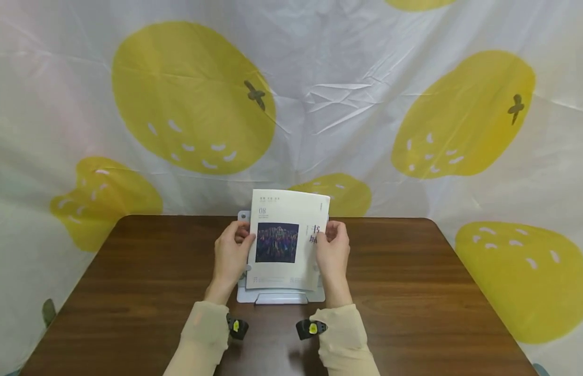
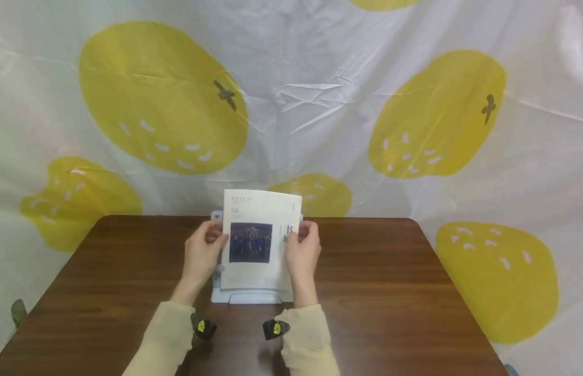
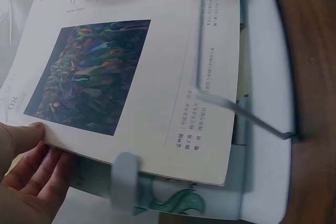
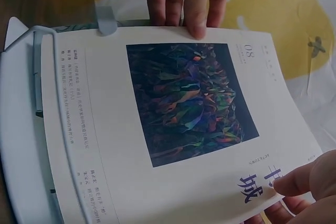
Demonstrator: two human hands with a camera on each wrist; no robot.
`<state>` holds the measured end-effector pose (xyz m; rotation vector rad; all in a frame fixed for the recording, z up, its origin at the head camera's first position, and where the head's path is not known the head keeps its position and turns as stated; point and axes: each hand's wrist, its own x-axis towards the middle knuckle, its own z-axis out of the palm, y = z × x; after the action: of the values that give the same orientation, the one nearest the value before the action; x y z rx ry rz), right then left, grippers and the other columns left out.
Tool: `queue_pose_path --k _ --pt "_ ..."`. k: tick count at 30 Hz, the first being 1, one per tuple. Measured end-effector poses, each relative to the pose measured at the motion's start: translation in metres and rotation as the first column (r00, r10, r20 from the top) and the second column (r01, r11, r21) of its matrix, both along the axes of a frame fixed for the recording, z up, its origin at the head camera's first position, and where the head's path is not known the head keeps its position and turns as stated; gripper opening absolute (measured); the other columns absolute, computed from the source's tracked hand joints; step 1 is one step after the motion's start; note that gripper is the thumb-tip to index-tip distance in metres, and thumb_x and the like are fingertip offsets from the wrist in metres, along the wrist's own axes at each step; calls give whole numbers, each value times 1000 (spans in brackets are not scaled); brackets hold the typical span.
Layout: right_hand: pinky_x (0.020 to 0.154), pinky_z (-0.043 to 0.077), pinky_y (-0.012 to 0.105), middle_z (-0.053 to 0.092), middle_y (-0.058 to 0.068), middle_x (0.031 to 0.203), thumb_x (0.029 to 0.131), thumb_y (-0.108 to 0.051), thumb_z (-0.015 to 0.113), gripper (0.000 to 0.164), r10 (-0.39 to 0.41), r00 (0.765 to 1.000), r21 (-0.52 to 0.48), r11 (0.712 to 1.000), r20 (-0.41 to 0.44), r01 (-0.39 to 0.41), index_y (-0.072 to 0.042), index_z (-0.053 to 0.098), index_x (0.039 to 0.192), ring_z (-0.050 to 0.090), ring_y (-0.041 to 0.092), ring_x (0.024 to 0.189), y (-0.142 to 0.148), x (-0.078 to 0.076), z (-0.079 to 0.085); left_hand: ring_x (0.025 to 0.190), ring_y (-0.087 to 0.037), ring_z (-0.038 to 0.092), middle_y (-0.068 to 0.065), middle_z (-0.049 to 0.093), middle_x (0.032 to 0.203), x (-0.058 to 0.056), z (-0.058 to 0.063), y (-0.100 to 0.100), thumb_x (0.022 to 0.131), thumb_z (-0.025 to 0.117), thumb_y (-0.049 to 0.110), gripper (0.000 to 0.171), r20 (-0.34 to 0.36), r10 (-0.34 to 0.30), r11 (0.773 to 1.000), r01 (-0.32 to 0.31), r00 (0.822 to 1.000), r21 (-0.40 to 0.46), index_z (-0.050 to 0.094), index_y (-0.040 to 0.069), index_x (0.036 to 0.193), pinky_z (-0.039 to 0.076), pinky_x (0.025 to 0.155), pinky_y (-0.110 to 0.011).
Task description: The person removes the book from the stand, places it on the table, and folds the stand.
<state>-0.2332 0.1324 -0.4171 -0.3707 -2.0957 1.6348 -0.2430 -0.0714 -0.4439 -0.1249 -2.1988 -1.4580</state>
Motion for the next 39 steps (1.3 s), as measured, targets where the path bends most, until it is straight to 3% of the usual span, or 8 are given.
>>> queue_pose_path --k 9,18,27,39 --pt "70 45 32 58 11 94 86 4 56 18 0 992 -23 1000 -127 -3 1 55 104 55 22 83 1 -5 23 74 -22 62 -12 64 86 -6 26 -2 87 73 2 23 -67 -20 1000 21 998 12 66 1 109 55 68 -37" --pt "69 49 36 59 11 98 88 3 53 20 29 973 -71 996 -230 -46 2 54 108 58 21 86 4 -4 61 75 -22 66 -12 67 86 -2 65 -2 86 74 2 23 -206 -60 997 69 977 37 67 1 108 56 66 -34" --pt "73 46 34 58 11 101 87 4 53 24 55 949 -117 989 -312 -95 3 53 111 53 19 90 7 10 94 74 -22 65 -12 64 88 4 94 -1 87 72 0 24 -287 -92 994 103 954 25 65 -1 110 56 66 -35" --pt "73 45 32 59 9 96 88 7 54 19 85 894 -85 987 -440 -135 0 54 106 55 21 88 25 29 128 77 -21 63 -11 63 89 20 124 11 87 72 2 26 -359 -143 983 175 922 58 64 0 112 56 67 -36"
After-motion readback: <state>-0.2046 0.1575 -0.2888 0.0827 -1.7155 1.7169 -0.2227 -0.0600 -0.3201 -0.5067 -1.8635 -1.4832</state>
